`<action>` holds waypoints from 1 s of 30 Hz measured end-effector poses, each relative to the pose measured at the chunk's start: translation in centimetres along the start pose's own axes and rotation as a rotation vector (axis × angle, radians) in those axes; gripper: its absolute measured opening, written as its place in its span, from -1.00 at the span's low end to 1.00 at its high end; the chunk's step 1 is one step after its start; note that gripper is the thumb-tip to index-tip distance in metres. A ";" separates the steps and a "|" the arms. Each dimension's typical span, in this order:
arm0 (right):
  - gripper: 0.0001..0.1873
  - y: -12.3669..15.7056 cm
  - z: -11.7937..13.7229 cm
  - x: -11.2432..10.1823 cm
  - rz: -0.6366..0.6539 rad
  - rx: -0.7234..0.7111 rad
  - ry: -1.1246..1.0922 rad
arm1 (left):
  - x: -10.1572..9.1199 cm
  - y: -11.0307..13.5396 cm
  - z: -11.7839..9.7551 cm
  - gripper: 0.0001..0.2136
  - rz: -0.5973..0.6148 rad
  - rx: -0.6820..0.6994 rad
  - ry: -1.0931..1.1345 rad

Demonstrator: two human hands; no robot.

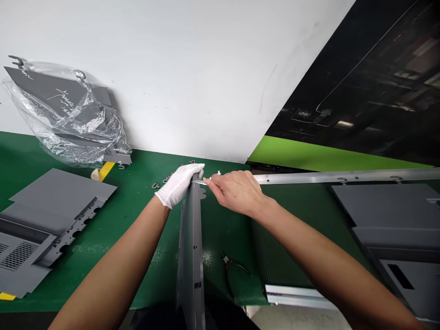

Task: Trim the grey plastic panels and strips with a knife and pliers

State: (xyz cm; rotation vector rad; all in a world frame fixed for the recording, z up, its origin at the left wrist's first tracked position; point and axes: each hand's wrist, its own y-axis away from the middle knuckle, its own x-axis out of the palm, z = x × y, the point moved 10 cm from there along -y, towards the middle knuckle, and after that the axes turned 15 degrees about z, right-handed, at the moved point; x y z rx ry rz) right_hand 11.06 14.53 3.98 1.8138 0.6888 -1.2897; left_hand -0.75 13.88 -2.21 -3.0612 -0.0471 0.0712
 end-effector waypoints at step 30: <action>-0.36 0.8 0.6 0.4 0.035 0.002 0.016 | 0.6 0.0 -0.1 -0.66 0.056 -0.021 0.059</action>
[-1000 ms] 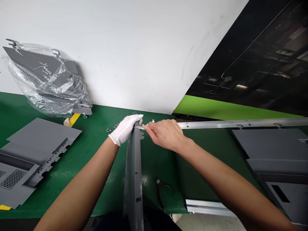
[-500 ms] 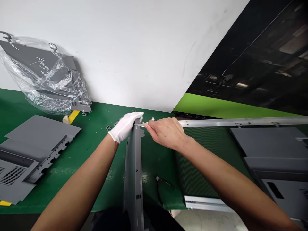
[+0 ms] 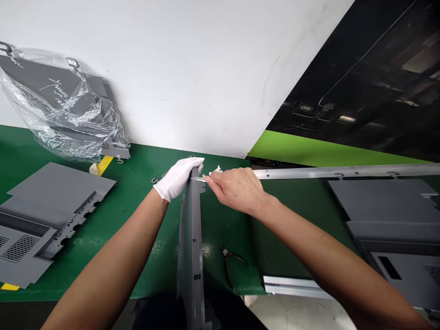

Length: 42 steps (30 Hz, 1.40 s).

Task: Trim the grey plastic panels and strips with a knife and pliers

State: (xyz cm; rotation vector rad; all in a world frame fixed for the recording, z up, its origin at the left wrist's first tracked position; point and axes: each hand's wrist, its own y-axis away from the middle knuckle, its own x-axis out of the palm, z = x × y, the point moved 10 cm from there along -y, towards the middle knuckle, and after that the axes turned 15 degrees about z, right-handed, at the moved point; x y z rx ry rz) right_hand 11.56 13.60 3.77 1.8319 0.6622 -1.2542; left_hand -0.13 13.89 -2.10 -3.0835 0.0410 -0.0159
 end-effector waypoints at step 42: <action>-0.42 4.7 -7.8 6.7 -0.354 0.060 -1.476 | 0.5 2.1 1.1 -0.74 0.076 -0.049 -0.026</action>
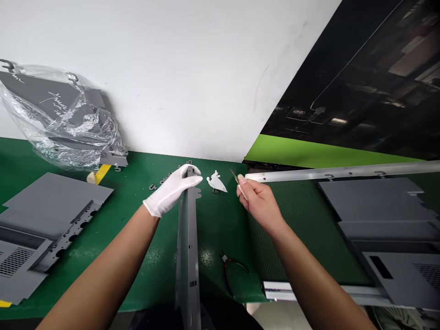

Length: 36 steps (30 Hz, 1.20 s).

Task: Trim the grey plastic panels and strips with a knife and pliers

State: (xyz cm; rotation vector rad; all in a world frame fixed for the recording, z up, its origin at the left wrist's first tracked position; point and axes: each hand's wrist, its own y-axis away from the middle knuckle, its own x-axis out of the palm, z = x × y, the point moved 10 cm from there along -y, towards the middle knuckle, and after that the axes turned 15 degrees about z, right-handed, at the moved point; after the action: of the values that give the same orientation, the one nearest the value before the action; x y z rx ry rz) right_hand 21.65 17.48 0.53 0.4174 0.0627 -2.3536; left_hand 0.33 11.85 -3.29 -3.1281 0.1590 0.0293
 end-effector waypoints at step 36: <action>-0.58 12.2 0.8 9.4 0.421 0.200 0.164 | -1.7 0.8 0.9 -0.50 -0.166 0.004 0.053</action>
State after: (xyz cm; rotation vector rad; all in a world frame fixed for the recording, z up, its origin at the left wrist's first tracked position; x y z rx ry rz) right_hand 23.33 2.19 -0.72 0.6524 -0.1703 -1.9132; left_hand -1.42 11.23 -4.18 -3.1271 -0.0998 -0.0552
